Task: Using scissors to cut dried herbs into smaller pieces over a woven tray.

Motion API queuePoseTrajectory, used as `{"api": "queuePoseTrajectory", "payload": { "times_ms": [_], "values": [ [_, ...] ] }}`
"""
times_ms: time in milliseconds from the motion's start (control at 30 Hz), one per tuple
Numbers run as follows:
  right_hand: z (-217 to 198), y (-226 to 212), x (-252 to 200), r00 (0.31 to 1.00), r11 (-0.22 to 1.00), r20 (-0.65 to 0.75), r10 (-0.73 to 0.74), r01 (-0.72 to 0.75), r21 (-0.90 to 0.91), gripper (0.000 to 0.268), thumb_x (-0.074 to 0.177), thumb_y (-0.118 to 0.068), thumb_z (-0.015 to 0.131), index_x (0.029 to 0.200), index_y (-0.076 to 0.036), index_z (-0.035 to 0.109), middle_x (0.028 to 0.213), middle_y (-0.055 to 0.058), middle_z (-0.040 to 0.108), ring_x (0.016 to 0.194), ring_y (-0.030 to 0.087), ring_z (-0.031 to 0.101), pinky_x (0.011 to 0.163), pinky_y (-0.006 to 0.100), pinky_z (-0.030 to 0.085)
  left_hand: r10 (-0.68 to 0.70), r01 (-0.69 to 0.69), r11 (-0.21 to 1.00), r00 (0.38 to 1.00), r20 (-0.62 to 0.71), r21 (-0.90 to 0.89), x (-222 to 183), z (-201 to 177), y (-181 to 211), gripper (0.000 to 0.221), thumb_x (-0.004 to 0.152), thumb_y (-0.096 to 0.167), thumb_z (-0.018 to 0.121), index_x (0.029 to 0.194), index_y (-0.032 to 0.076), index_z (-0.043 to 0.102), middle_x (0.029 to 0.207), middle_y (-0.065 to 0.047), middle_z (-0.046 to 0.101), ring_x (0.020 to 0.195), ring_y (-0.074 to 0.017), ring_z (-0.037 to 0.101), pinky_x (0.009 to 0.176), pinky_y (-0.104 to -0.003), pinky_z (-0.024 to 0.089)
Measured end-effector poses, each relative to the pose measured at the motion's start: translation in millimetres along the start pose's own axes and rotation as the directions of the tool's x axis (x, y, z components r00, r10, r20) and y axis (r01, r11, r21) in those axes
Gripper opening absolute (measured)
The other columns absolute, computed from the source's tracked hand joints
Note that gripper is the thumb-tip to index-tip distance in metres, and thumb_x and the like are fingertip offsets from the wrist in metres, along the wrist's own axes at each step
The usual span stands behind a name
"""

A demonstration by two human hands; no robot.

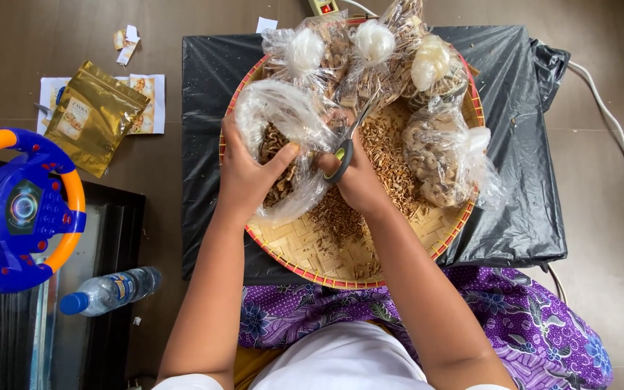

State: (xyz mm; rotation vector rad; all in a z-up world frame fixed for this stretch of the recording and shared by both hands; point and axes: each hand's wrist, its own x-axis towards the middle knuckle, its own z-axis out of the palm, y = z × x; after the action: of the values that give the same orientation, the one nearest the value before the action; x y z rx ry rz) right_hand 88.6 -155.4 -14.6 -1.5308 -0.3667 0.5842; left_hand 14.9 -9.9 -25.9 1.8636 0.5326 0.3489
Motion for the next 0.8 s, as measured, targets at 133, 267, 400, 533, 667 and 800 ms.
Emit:
{"api": "queuePoseTrajectory", "payload": {
  "times_ms": [133, 267, 400, 533, 667, 800],
  "values": [
    [-9, 16, 6, 0.999, 1.000, -0.029, -0.020, 0.020, 0.002, 0.133, 0.068, -0.075, 0.075, 0.160, -0.003, 0.010, 0.161, 0.038, 0.015, 0.147, 0.056, 0.017, 0.117, 0.067, 0.020, -0.013, 0.012, 1.000, 0.999, -0.036, -0.019, 3, -3, -5, 0.066, 0.089, 0.025, 0.073, 0.139, 0.012, 0.032, 0.137, -0.034, 0.048, 0.128, -0.0556, 0.050, 0.100, -0.073, 0.043],
    [-19, 42, 14, 0.983, 0.983, -0.027, -0.180, 0.181, 0.027, 0.070, 0.082, -0.031, 0.069, 0.141, -0.012, 0.036, 0.118, 0.022, 0.057, 0.103, 0.037, 0.060, 0.085, 0.043, 0.048, -0.061, 0.057, 0.997, 0.992, -0.109, -0.044, 1, -4, -4, 0.054, 0.082, 0.013, 0.061, 0.132, 0.015, 0.040, 0.125, -0.027, 0.056, 0.116, -0.0471, 0.058, 0.089, -0.066, 0.047],
    [-13, 32, 10, 0.984, 0.986, -0.099, -0.151, 0.143, -0.080, 0.058, 0.085, -0.024, 0.074, 0.131, -0.013, 0.041, 0.127, 0.027, 0.052, 0.107, 0.042, 0.060, 0.095, 0.048, 0.049, -0.091, 0.061, 0.980, 0.983, -0.157, -0.189, 4, -1, -17, 0.049, 0.077, 0.013, 0.055, 0.126, 0.014, 0.049, 0.112, -0.017, 0.058, 0.109, -0.0298, 0.058, 0.089, -0.056, 0.045],
    [-7, 19, 4, 0.990, 0.986, -0.092, -0.111, 0.098, -0.132, 0.062, 0.086, -0.035, 0.076, 0.132, -0.013, 0.040, 0.126, 0.030, 0.050, 0.107, 0.045, 0.059, 0.096, 0.054, 0.046, -0.090, 0.046, 0.969, 0.980, -0.176, -0.243, 7, -1, -25, 0.047, 0.076, 0.015, 0.056, 0.123, 0.013, 0.053, 0.106, -0.014, 0.058, 0.106, -0.0274, 0.056, 0.092, -0.051, 0.044],
    [-5, 17, 2, 0.989, 0.978, -0.128, -0.077, 0.050, -0.201, 0.067, 0.085, -0.022, 0.078, 0.138, -0.013, 0.037, 0.123, 0.031, 0.056, 0.106, 0.045, 0.062, 0.099, 0.054, 0.045, -0.069, 0.016, 0.945, 0.986, -0.149, -0.328, 5, -1, -21, 0.048, 0.076, 0.012, 0.055, 0.124, 0.015, 0.057, 0.101, -0.007, 0.058, 0.099, -0.0224, 0.055, 0.097, -0.048, 0.044],
    [-11, 22, 10, 0.999, 0.994, 0.003, -0.041, 0.042, -0.105, 0.072, 0.086, -0.013, 0.068, 0.143, -0.011, 0.024, 0.087, 0.012, 0.069, 0.078, 0.023, 0.072, 0.073, 0.035, 0.054, -0.026, -0.029, 0.926, 0.990, -0.141, -0.376, 4, -2, -18, 0.048, 0.077, 0.011, 0.054, 0.125, 0.014, 0.057, 0.102, -0.007, 0.057, 0.100, -0.0228, 0.055, 0.100, -0.049, 0.043]
  ]
}}
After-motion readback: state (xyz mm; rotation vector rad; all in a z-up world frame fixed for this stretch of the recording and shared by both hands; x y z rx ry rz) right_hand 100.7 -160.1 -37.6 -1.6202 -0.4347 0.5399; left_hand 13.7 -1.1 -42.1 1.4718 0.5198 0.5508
